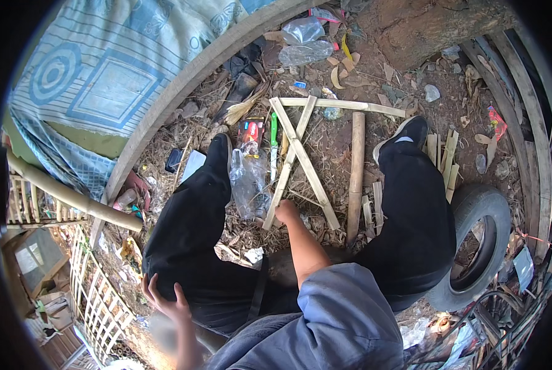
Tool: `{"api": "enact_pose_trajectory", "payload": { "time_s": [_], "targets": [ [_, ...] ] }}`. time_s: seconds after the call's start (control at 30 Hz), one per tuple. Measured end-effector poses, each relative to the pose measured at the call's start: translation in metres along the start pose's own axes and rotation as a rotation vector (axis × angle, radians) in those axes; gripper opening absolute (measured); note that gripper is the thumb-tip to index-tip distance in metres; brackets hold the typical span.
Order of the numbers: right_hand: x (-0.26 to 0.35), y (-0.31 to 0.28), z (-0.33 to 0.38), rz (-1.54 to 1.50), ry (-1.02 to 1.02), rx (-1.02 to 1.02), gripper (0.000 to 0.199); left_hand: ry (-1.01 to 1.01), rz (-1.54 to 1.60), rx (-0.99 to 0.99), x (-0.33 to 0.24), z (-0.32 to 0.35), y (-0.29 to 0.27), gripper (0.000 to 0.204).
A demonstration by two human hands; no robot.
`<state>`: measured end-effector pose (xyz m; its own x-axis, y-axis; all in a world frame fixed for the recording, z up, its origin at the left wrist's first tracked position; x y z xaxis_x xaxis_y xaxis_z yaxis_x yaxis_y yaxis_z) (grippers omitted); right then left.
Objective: The person peels thin strips from a bamboo pole by hand and with a knife. They handle various bamboo strips and a larger bamboo segment while sitting on a tire in an outdoor area.
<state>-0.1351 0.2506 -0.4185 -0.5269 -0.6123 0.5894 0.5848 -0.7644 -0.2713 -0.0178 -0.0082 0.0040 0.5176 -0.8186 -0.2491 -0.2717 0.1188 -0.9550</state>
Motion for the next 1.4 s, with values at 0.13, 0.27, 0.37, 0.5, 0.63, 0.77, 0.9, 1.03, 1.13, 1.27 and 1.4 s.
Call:
{"api": "enact_pose_trajectory", "payload": {
  "time_s": [0.13, 0.27, 0.37, 0.5, 0.63, 0.77, 0.9, 1.03, 1.13, 1.27, 1.4],
  "targets": [
    [0.011, -0.007, 0.011, -0.047, -0.017, 0.051, 0.031, -0.023, 0.011, -0.003, 0.000, 0.000, 0.000, 0.052],
    [0.015, -0.013, 0.016, -0.176, -0.043, 0.127, 0.026, -0.013, -0.004, -0.004, -0.004, -0.002, -0.001, 0.052],
    [0.009, -0.008, 0.015, -0.150, -0.040, 0.120, 0.028, -0.023, -0.004, 0.001, -0.006, -0.002, -0.001, 0.052],
    [0.012, -0.011, 0.015, -0.114, -0.009, 0.140, 0.029, -0.024, -0.006, 0.006, -0.007, -0.001, -0.001, 0.052],
    [0.021, -0.014, 0.024, -0.144, 0.044, 0.127, 0.032, -0.013, 0.004, -0.005, -0.003, -0.001, 0.000, 0.052],
    [0.052, -0.017, 0.050, -0.171, 0.113, -0.053, 0.048, 0.013, -0.009, -0.022, 0.002, -0.002, -0.004, 0.052],
    [0.027, -0.003, 0.057, -0.137, 0.019, -0.294, 0.056, 0.008, 0.006, -0.013, 0.001, 0.000, 0.000, 0.052],
    [-0.001, 0.005, 0.066, -0.111, -0.070, -0.179, 0.049, 0.058, -0.022, -0.028, 0.005, 0.001, 0.001, 0.054],
    [-0.026, -0.012, 0.073, -0.093, -0.073, -0.137, 0.036, 0.043, 0.003, -0.028, 0.009, 0.004, 0.002, 0.054],
    [-0.047, -0.056, 0.078, -0.166, 0.050, -0.210, 0.030, 0.062, 0.012, -0.032, 0.014, 0.004, -0.001, 0.054],
    [-0.066, -0.097, 0.079, -0.125, -0.038, -0.395, 0.028, 0.061, 0.063, -0.009, 0.008, 0.006, -0.001, 0.054]
  ]
}}
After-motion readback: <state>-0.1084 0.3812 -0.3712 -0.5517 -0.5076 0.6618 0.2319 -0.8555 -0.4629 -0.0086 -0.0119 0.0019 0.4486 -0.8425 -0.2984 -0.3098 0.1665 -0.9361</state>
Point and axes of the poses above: each hand's wrist, its own z-axis away from the middle knuckle, its own y-axis out of the palm, x = y × z, the point moved 2 cm from there along -z, towards the middle knuckle, and after that the axes turned 10 degrees about -y, right-handed, at the moved point
